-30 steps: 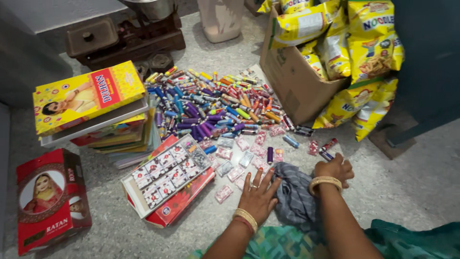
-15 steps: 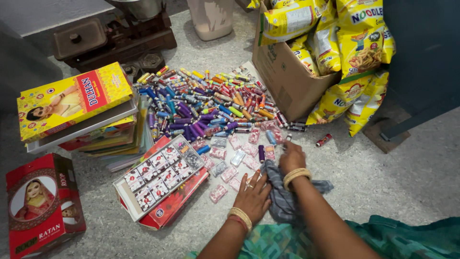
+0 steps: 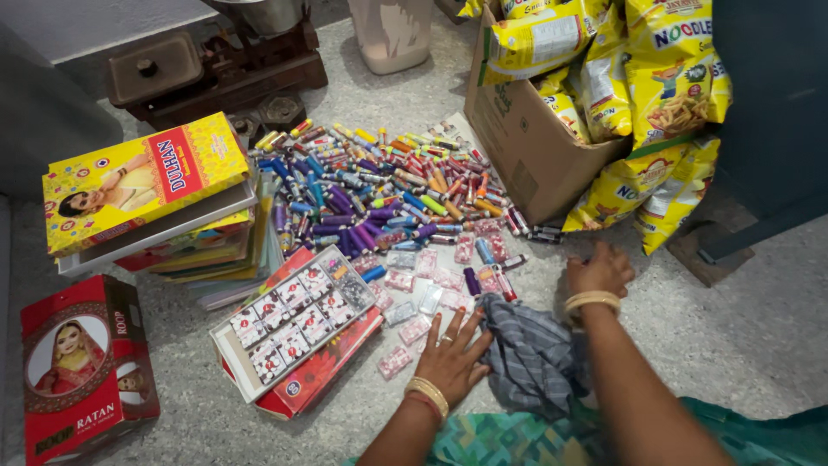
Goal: The person sits on the floor and organizes small cosmetic boxes and packets. They wipe the boxes with a cloth, open them, and arrange the contents inside. The person also stacks the boxes and handles a cloth repeatedly during the process.
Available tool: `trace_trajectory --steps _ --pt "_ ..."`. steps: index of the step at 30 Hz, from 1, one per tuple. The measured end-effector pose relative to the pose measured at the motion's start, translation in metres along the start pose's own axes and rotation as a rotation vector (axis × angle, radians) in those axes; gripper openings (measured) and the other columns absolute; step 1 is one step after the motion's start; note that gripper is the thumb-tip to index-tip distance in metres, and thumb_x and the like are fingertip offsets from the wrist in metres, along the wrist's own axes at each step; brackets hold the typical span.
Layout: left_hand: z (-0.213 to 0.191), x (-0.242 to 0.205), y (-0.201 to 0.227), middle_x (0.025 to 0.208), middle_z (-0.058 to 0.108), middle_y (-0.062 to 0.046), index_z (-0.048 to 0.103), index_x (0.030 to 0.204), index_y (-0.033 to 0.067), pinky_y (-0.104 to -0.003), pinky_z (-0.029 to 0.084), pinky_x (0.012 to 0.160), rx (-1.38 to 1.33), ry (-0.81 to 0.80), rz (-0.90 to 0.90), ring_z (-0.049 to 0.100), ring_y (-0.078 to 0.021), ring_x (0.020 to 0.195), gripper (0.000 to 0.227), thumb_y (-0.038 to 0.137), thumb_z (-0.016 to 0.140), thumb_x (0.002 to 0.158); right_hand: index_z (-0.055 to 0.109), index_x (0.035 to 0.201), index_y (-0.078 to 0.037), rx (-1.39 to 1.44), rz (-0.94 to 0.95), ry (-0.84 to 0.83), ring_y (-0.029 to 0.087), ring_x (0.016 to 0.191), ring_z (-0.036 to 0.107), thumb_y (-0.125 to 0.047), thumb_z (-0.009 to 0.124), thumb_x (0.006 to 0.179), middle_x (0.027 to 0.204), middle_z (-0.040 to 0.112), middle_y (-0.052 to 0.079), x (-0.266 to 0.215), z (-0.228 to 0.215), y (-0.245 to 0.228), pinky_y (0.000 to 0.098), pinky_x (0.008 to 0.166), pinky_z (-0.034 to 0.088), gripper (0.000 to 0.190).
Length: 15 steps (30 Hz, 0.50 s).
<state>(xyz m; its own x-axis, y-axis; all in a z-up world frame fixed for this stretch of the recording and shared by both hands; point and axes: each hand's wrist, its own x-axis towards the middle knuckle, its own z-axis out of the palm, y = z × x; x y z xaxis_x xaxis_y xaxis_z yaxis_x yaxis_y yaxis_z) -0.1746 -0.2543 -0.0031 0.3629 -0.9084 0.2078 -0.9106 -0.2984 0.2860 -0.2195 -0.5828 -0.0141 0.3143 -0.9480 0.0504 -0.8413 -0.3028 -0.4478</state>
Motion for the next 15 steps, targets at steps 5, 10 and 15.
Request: trace_trajectory --steps 5,10,15 --pt "-0.001 -0.002 -0.01 0.165 0.032 -0.009 0.053 0.147 0.0213 -0.061 0.012 0.12 0.019 0.019 0.02 0.023 -0.0327 0.153 0.064 0.05 0.065 0.09 0.042 0.152 -0.02 0.024 -0.207 -0.133 0.043 0.144 0.031 -0.05 0.078 0.079 0.16 0.035 0.019 0.042 0.027 0.017 0.0501 0.116 0.03 0.087" --pt "-0.003 -0.001 -0.019 0.163 0.035 -0.011 0.048 0.151 0.0211 -0.061 0.014 0.12 0.012 -0.002 -0.017 0.026 -0.0337 0.152 0.065 0.048 0.063 0.094 0.041 0.162 -0.029 -0.085 -0.103 -0.362 0.045 0.14 0.043 -0.053 0.069 0.083 0.152 0.046 0.026 0.044 0.063 -0.012 0.0507 0.117 0.036 0.087" --pt "-0.002 -0.002 -0.025 0.162 0.036 -0.009 0.043 0.155 0.0221 -0.062 0.014 0.119 0.027 0.01 -0.031 0.026 -0.033 0.151 0.065 0.046 0.059 0.096 0.054 0.147 -0.019 -0.027 -0.277 -0.28 0.041 0.139 0.045 -0.044 0.071 0.082 0.147 0.054 0.02 0.002 0.08 -0.036 0.0456 0.12 0.036 0.072"
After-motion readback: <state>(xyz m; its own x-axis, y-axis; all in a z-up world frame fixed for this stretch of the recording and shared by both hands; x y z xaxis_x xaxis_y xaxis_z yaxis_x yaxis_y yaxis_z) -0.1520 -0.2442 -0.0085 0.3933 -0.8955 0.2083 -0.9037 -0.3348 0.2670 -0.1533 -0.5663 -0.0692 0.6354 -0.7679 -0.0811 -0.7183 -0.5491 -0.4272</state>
